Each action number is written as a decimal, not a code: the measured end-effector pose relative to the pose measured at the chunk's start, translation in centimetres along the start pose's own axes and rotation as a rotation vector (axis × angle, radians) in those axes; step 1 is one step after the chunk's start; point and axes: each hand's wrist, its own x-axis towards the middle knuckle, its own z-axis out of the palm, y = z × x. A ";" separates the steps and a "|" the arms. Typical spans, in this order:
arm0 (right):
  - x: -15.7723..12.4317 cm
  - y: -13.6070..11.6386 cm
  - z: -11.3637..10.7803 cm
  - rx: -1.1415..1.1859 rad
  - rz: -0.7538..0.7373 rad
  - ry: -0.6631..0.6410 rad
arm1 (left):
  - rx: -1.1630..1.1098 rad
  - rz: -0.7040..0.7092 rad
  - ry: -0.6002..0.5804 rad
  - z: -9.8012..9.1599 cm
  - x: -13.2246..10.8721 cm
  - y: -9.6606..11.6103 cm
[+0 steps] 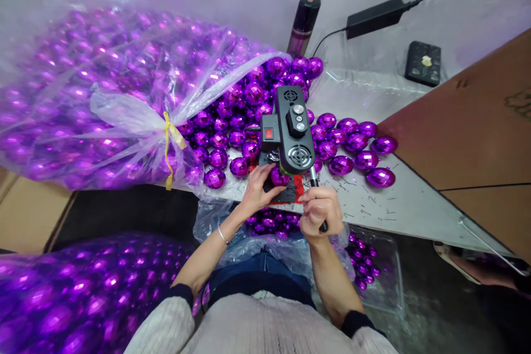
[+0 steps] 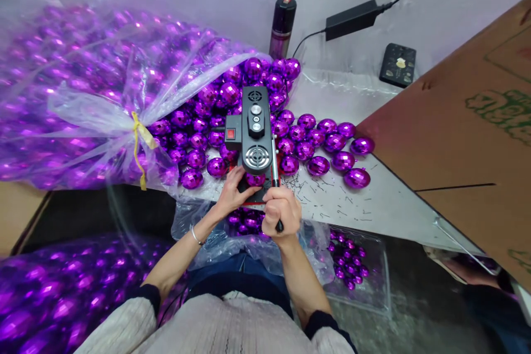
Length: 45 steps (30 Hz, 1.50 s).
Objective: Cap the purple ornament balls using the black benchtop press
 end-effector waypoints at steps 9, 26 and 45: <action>-2.1 1.6 0.9 0.078 -0.009 0.055 | -0.018 -0.024 -0.010 -0.2 0.0 0.1; 2.9 -2.3 0.5 0.063 0.145 0.059 | -0.034 0.051 0.028 -0.2 0.3 -0.3; 3.1 -2.2 0.2 0.038 0.100 0.039 | 0.271 0.342 0.102 -1.8 -7.8 2.6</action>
